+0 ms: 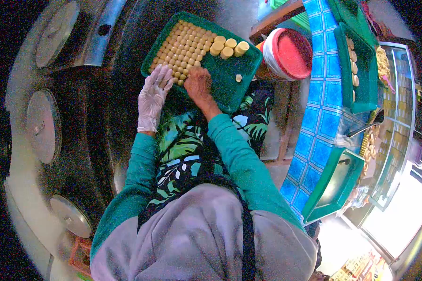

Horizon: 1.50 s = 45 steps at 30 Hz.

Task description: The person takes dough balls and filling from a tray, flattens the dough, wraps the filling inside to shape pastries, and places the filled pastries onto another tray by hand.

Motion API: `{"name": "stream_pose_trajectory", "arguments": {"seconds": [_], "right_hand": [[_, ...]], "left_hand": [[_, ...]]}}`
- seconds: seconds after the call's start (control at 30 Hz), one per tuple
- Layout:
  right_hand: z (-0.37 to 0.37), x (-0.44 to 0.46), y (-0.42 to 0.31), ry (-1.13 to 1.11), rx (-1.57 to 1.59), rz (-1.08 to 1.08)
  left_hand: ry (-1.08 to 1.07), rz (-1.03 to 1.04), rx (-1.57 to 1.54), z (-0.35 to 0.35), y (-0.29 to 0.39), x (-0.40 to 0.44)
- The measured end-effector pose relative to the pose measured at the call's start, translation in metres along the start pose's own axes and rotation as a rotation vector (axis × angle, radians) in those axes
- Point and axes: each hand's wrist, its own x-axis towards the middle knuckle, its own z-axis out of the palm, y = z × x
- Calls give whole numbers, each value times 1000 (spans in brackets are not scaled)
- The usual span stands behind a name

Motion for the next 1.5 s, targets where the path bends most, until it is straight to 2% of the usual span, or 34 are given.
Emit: {"name": "stream_pose_trajectory", "arguments": {"seconds": [0.07, 0.1, 0.17, 0.2, 0.27, 0.3, 0.4, 0.47, 0.53, 0.6, 0.63, 0.67, 0.7, 0.73, 0.77, 0.83, 0.87, 0.9, 0.97, 1.03, 1.1, 1.17, 1.23, 1.27, 1.3, 1.37, 1.43, 1.5], "right_hand": [[-11, 1, 10, -37, 317, 111], [-21, 1, 15, -78, 421, 246], [-46, -3, 32, -297, 716, 669], [-47, -2, 30, -295, 719, 669], [-49, -9, 24, -83, 481, 239], [-44, -13, 22, -79, 477, 250], [-14, -1, 6, -37, 41, -112], [5, -1, 13, -40, 31, -99], [0, 2, 15, -45, 7, -83], [-28, -4, 31, -238, 549, 544], [-59, -4, 35, -302, 963, 720], [-68, -4, 48, -270, 1225, 883], [-72, -8, 60, -222, 1490, 1047], [-68, -9, 66, -164, 1235, 1052], [-63, -10, 71, -150, 1231, 1055], [-46, -17, 81, -75, 407, 570], [-42, -23, 85, -3, 221, 219], [-42, -28, 83, -7, 226, 222], [-47, -32, 77, -87, -266, -104], [-61, -38, 74, -168, -249, -49], [-78, -39, 76, -186, -297, -176], [-85, -26, 81, -251, -276, -144], [-83, -2, 89, -200, -238, -190], [-83, 10, 91, -100, -314, -263], [-79, 24, 90, -104, -313, -268], [-68, 44, 83, 245, -443, -481], [-58, 52, 76, 247, -491, -568], [-45, 51, 73, 238, -533, -656]], "left_hand": [[-60, 15, -53, 0, 1, -3], [-54, 26, -44, -2, 3, -6], [-25, 6, 12, -2, 3, -8], [-34, -4, 74, -4, 2, -8], [-29, -16, 66, -5, -1, -3], [-17, -14, 55, -7, -3, -4], [-52, -12, 49, -9, -4, -2], [-61, -8, -14, -11, -4, -4], [-30, 28, 49, -9, -3, -4], [-1, 46, 109, -2, -4, -6], [62, 49, 279, 8, -2, -10], [124, 48, 448, 15, -4, -12], [118, 35, 448, 17, -13, -10], [22, 115, 723, 18, -24, -9], [-80, 204, 995, 19, -34, -7], [-428, 576, 1620, 18, -54, 12], [-470, 575, 1843, 25, -65, 14], [-511, 557, 2069, 41, -74, 8], [-607, 691, 2323, 36, -97, 15], [-585, 562, 2377, 35, -106, 12], [-577, 599, 2331, 33, -110, 8], [-549, 636, 2289, 32, -112, 6], [-612, 764, 2332, 30, -116, 3], [-568, 754, 2329, 29, -120, 1], [-562, 752, 2329, 32, -122, 0], [-497, 594, 2323, 41, -120, 0], [-467, 652, 2326, 41, -117, -2], [-446, 653, 2096, 32, -113, -1]]}}
